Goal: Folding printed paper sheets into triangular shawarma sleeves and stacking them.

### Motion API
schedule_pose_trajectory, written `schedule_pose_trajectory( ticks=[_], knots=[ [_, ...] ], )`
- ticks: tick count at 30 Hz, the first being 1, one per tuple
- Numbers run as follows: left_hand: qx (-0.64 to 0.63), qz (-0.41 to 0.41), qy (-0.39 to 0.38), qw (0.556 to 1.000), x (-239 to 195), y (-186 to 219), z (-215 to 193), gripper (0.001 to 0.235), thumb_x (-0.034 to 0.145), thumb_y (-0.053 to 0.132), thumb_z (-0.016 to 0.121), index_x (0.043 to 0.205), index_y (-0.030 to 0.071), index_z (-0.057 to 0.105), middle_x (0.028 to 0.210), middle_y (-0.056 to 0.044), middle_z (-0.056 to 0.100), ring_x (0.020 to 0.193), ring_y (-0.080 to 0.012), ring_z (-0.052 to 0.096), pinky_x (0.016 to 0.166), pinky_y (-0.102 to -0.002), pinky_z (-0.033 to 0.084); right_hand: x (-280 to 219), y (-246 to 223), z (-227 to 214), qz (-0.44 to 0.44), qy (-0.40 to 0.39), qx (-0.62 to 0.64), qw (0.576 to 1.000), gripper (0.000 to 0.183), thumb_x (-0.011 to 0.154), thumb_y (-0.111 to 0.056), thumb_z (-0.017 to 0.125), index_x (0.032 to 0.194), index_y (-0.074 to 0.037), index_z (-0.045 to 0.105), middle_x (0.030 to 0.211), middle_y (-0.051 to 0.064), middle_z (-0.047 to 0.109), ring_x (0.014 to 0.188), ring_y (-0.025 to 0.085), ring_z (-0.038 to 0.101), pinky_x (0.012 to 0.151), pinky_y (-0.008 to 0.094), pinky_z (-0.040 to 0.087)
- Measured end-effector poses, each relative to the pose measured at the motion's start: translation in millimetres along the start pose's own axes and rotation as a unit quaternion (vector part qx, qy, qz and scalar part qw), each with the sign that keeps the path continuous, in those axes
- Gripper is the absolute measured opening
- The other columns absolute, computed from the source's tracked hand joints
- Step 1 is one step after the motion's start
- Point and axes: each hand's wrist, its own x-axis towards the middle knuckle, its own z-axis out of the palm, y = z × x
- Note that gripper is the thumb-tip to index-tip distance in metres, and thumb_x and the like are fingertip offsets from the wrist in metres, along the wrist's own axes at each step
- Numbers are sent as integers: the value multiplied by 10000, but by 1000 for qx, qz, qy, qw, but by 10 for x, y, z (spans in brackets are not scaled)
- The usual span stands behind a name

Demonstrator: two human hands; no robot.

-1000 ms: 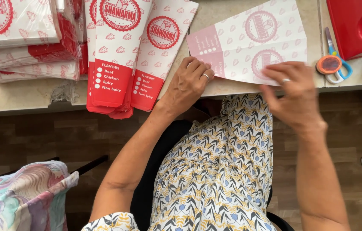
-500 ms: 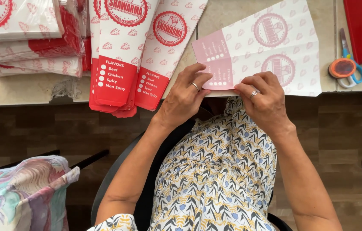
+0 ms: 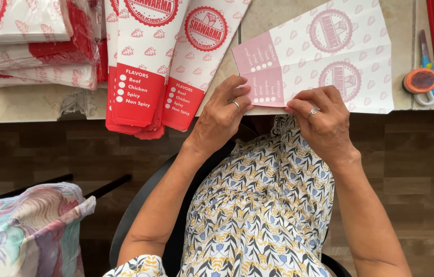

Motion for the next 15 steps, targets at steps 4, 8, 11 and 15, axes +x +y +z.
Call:
schedule_pose_trajectory(
  ticks=[4,8,11,15],
  knots=[
    [-9,-11,18,1000,20,25,18,119,947,67,746,877,-19,703,1213,-136,608,1082,-279,735,1118,-457,481,43,-20,-44,11,-19,19,1000,30,997,-81,799,996,-55,784,929,72,679,960,245,612,893,379,548],
    [5,-15,43,999,14,17,70,171,960,117,742,856,-11,695,1164,-122,630,1084,-253,730,1214,-503,331,34,25,-15,54,-35,46,997,44,1016,-72,791,995,-36,776,908,84,609,934,249,574,865,387,542],
    [-25,-68,34,997,41,30,73,171,951,104,747,846,-23,701,1124,-102,619,1055,-254,729,1217,-493,318,77,109,-20,119,-85,67,987,61,1022,-58,794,967,-33,788,832,80,597,835,204,572,796,298,554],
    [-50,-99,38,993,84,-8,110,186,921,81,770,797,-36,694,1097,-108,600,1021,-264,725,1194,-473,355,166,155,-46,152,-77,147,974,76,958,-36,865,965,-15,792,773,109,577,789,255,622,730,328,584]
  ],
)
